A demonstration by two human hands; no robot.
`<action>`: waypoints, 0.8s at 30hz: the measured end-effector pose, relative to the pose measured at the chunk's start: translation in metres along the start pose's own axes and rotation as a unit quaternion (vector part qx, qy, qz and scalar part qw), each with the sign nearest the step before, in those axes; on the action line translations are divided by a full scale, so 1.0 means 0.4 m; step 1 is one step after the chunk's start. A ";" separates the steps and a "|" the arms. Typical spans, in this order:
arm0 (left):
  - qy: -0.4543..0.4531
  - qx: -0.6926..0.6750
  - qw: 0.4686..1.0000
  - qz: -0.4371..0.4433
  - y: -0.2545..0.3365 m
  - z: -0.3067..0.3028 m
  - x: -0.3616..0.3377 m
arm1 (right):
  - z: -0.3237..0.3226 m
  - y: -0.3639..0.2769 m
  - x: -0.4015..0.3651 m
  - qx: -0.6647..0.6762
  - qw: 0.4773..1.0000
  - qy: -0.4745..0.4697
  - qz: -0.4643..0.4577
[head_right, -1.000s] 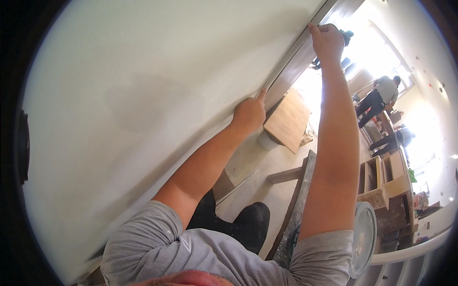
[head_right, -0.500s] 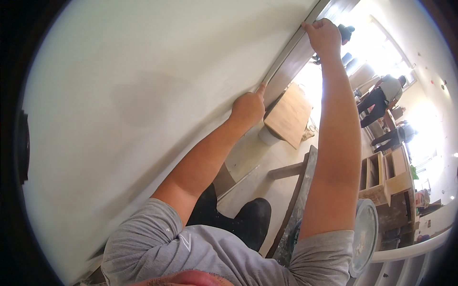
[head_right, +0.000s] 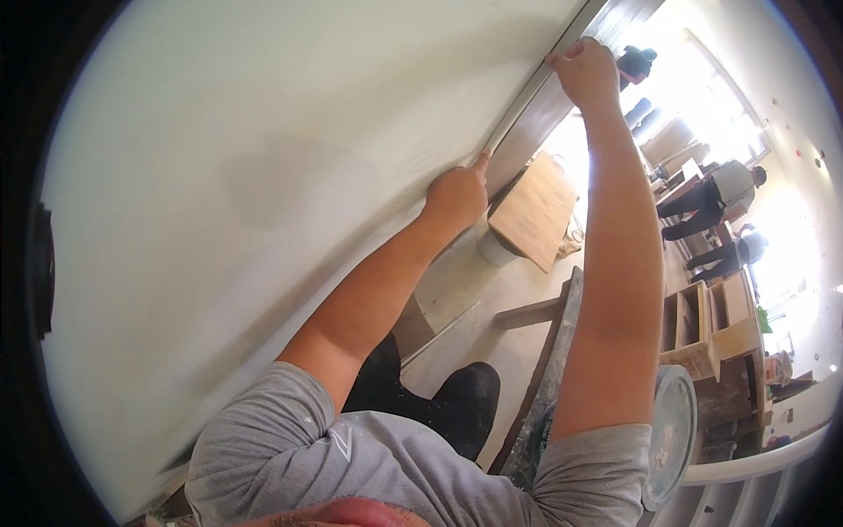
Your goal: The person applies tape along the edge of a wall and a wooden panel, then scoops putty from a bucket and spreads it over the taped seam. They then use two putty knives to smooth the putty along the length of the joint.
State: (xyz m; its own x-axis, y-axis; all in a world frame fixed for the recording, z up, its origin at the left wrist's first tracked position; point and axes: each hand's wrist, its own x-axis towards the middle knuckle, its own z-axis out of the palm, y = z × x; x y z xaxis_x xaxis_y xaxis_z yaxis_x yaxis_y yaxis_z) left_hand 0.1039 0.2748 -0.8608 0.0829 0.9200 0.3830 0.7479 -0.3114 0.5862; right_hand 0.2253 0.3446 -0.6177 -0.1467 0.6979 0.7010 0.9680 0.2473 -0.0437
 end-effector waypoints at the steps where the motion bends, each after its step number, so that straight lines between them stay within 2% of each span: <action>1: -0.001 0.000 1.000 0.000 0.000 0.000 0.000 | 0.006 0.001 -0.005 -0.011 1.000 0.009 -0.007; 14: 0.025 -0.020 0.999 0.005 0.004 0.005 0.003 | 0.051 0.018 -0.039 -0.009 0.999 0.015 -0.032; 24: -0.004 -0.027 0.999 -0.016 0.018 -0.016 0.006 | 0.042 0.005 -0.044 -0.018 1.000 0.010 -0.019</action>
State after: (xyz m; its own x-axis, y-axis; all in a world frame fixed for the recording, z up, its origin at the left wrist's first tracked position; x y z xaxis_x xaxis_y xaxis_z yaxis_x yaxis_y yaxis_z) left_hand 0.1054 0.2731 -0.8509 0.0654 0.9316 0.3575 0.7130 -0.2943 0.6364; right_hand 0.2265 0.3439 -0.6422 -0.1799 0.6753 0.7153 0.9685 0.2489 0.0086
